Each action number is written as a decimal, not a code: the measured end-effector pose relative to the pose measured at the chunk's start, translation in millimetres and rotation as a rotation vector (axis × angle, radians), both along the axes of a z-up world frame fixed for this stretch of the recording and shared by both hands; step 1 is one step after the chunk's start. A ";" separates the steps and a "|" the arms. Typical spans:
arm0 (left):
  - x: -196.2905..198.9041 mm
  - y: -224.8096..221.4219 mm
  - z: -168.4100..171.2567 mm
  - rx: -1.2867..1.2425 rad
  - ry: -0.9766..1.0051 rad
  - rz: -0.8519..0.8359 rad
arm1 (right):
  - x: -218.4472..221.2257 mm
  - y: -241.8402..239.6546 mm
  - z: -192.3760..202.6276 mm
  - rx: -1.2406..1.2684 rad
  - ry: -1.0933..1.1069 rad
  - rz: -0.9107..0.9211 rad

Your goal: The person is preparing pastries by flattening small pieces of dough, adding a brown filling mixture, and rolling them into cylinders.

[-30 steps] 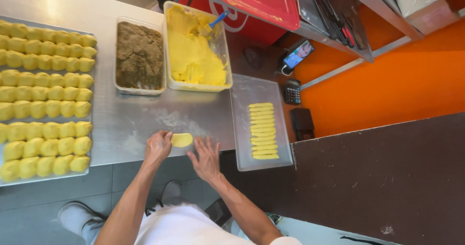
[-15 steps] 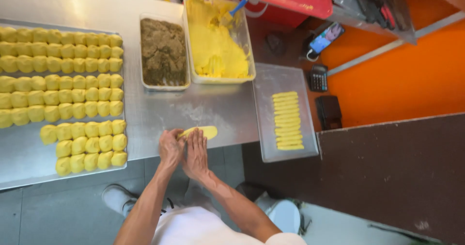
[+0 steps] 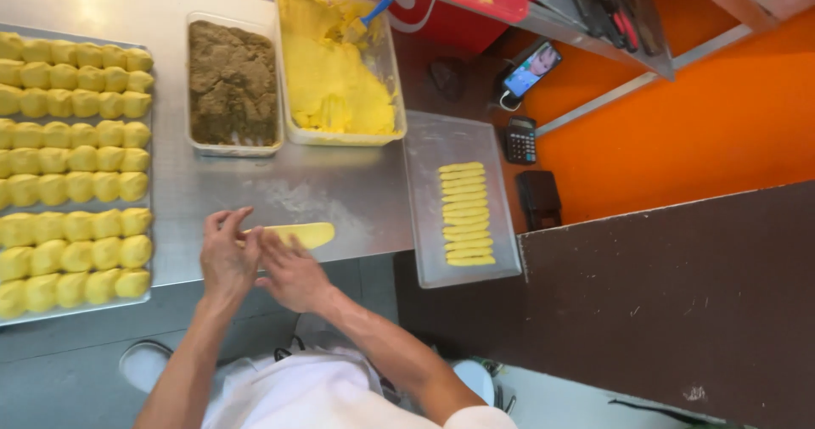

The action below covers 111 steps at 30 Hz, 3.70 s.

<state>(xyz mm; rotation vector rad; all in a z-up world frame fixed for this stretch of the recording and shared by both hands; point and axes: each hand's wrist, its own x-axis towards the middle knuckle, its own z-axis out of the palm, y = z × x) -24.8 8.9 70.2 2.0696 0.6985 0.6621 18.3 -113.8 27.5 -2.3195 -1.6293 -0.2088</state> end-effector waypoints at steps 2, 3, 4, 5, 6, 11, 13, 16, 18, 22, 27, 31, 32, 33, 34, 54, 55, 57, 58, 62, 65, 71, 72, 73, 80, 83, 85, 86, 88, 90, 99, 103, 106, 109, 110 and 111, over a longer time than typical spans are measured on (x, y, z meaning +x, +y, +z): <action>-27.9 -0.6 9.3 -0.047 -0.015 0.030 | 16.2 -50.9 8.9 -0.018 0.029 -0.047; -35.6 4.2 13.7 -0.090 -0.058 0.067 | 36.0 -67.8 12.0 -0.033 0.032 -0.086; -51.3 4.6 15.6 -0.072 -0.070 0.097 | 33.2 -64.6 17.0 -0.016 0.022 -0.055; -72.1 3.8 19.7 -0.026 -0.015 0.189 | 26.2 -61.3 23.6 -0.117 0.131 -0.110; -92.5 2.7 23.2 0.019 0.041 0.281 | 19.6 -57.5 29.5 -0.222 0.237 -0.162; -114.9 -23.7 50.4 -0.089 0.070 0.434 | -24.6 12.8 13.3 -0.045 0.378 0.049; -108.2 -29.2 45.6 -0.112 0.075 0.420 | -33.8 24.1 11.2 -0.050 0.417 0.077; -65.6 -24.3 31.0 -0.122 0.002 0.250 | -14.1 25.4 11.3 0.021 0.367 0.260; -34.5 -25.9 29.9 -0.086 0.027 0.052 | 5.5 2.7 18.7 0.156 0.373 0.225; 23.3 -22.0 -15.8 0.175 0.100 -0.144 | 44.2 -78.1 42.9 -0.076 0.118 0.063; 38.6 -19.1 -51.3 0.744 0.393 -0.466 | 70.3 -69.4 27.6 -0.041 0.206 -0.237; 38.9 -6.1 -75.8 0.865 0.326 -0.543 | 84.5 -28.7 13.9 -0.023 0.163 -0.049; 38.7 -2.2 -78.1 0.947 0.344 -0.630 | 86.8 -23.7 8.9 -0.009 0.095 0.019; 40.9 4.4 -80.7 1.029 0.364 -0.708 | 92.6 -15.3 3.5 0.007 0.024 0.096; 46.3 8.6 -91.3 1.029 0.364 -0.700 | 102.9 -10.3 -0.3 0.007 0.020 0.102; 67.2 44.3 -48.9 0.568 0.247 0.095 | 147.5 83.7 46.2 0.231 0.099 -0.084; 69.9 44.5 -52.8 0.560 0.243 0.099 | 152.2 100.1 45.5 0.223 0.094 -0.080; 71.0 46.6 -60.3 0.427 0.353 0.014 | 157.1 133.9 42.4 0.053 0.153 -0.032; 67.9 42.2 -60.2 0.422 0.357 0.012 | 159.5 141.0 37.9 0.047 0.158 -0.033; 73.2 48.5 -60.2 0.423 0.458 0.002 | 174.6 179.2 29.4 -0.588 0.230 -0.074; 74.1 49.6 -64.9 0.419 0.463 -0.007 | 170.6 189.4 49.6 -0.731 0.270 -0.062; 74.0 47.0 -78.9 0.384 0.407 -0.024 | 186.6 184.2 62.9 -0.835 0.631 -0.205; 73.6 47.1 -77.4 0.379 0.391 -0.019 | 189.7 182.6 72.4 -0.832 0.704 -0.159; 74.4 47.8 -79.2 0.379 0.382 -0.016 | 190.4 185.8 87.1 -0.830 0.694 -0.161; 73.8 45.5 -81.1 0.388 0.347 0.004 | 180.1 200.7 105.9 -0.762 0.857 -0.109; 75.1 47.3 -83.3 0.392 0.352 0.015 | 180.3 203.7 82.7 -0.775 0.879 -0.070; 75.0 47.9 -84.9 0.384 0.346 0.019 | 184.4 197.4 85.9 -0.799 0.891 -0.074; 74.4 48.5 -85.4 0.405 0.339 0.020 | 188.3 191.5 93.7 -0.770 0.925 -0.072; 77.0 50.1 -82.0 0.425 0.327 0.020 | 191.7 172.6 116.3 -0.742 0.955 -0.074; 70.2 51.1 -77.6 0.348 0.241 -0.005 | 180.9 143.9 139.4 -0.532 0.937 -0.002; -23.8 44.3 9.6 -0.348 -0.299 0.215 | 33.4 54.6 79.4 -0.613 -0.406 0.160; -97.5 -15.2 52.7 -0.560 -0.248 0.393 | 28.2 51.4 35.0 -0.649 -0.640 0.045; -143.5 -56.0 22.1 -0.648 -0.200 0.615 | 28.8 41.6 28.5 -0.803 -0.662 0.070; -175.3 -91.0 2.5 -0.559 -0.224 0.807 | 36.6 15.8 27.6 -0.864 -0.560 0.087; -181.9 -98.1 11.3 -0.563 -0.139 0.832 | 39.1 6.0 31.1 -0.843 -0.449 0.094; -185.5 -104.3 19.0 -0.568 -0.058 0.856 | 44.8 -2.1 34.8 -0.821 -0.343 0.103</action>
